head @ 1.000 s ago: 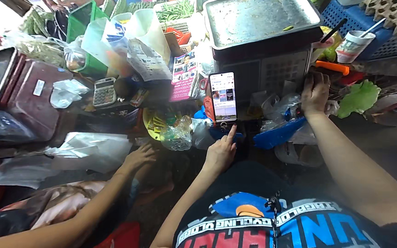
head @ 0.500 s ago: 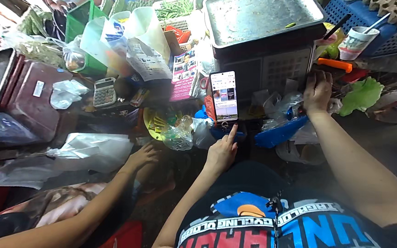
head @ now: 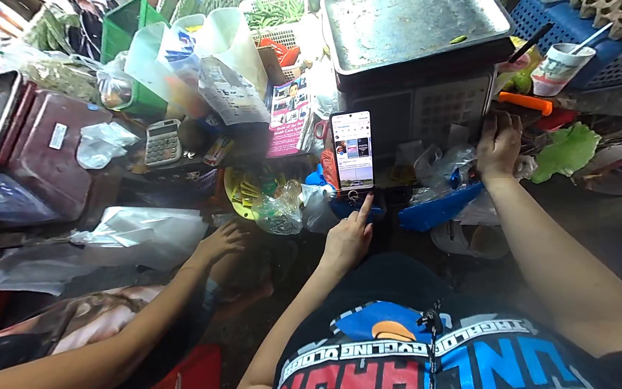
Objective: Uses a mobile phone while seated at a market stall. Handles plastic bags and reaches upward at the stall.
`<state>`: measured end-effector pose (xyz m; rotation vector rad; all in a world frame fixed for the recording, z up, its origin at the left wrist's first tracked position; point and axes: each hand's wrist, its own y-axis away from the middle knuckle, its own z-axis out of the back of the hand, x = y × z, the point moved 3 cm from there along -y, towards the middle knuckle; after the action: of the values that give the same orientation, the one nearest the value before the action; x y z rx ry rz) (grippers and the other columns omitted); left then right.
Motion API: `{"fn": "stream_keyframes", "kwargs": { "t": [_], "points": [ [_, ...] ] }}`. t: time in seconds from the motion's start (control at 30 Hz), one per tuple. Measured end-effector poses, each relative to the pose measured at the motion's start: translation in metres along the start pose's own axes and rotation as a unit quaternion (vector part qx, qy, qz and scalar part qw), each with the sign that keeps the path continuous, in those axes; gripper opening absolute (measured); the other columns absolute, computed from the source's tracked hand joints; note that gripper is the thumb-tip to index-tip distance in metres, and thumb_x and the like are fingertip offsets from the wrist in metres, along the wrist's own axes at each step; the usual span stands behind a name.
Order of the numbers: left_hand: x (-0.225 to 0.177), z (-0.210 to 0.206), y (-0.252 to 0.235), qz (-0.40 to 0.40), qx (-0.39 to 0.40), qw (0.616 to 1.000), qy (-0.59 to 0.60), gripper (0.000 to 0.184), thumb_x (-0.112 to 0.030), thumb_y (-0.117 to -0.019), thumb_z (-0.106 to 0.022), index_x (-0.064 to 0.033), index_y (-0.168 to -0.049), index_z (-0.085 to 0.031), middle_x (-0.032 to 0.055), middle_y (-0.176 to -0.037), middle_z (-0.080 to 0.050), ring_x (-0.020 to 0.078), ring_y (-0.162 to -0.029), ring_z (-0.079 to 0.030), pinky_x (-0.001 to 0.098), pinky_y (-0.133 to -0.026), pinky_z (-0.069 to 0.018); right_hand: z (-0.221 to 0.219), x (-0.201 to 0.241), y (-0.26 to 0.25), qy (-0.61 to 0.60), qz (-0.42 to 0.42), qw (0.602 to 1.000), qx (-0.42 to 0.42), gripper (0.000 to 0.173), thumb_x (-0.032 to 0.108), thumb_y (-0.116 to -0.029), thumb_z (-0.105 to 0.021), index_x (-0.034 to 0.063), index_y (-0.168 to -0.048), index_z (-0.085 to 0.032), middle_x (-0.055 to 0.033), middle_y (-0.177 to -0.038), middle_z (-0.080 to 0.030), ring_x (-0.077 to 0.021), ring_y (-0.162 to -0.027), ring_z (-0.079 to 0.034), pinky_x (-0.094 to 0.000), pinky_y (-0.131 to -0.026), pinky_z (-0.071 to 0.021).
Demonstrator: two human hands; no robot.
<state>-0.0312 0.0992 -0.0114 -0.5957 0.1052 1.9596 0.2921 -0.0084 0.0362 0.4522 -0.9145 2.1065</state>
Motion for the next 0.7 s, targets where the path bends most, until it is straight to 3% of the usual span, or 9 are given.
{"fn": "stream_keyframes", "kwargs": {
  "t": [0.6,0.7],
  "points": [
    [-0.003,-0.0008,-0.0014,0.033,0.039,0.999,0.004,0.058,-0.022,-0.1021,-0.054,-0.0075,-0.157,-0.042,0.0178,-0.098,-0.071,0.0342,-0.082,-0.071,0.0482,-0.071,-0.0582,-0.0002,-0.0003,-0.0004,0.003,-0.013,1.0,0.005,0.054,0.033,-0.1109,-0.029,-0.0041,-0.131,-0.062,-0.0307,-0.134,-0.059,-0.0446,-0.132,-0.052,-0.055,-0.112,-0.0359],
    [-0.0025,-0.0019,-0.0004,0.019,0.013,1.0,0.004,0.057,-0.021,-0.1008,-0.055,-0.0055,-0.155,-0.044,0.016,-0.093,-0.071,0.0323,-0.078,-0.071,0.0469,-0.069,-0.0583,-0.0002,-0.0005,-0.001,0.005,-0.017,1.0,0.006,0.053,0.034,-0.1108,-0.029,-0.0032,-0.131,-0.062,-0.0304,-0.133,-0.059,-0.0442,-0.131,-0.053,-0.0549,-0.111,-0.0364]
  ]
}}
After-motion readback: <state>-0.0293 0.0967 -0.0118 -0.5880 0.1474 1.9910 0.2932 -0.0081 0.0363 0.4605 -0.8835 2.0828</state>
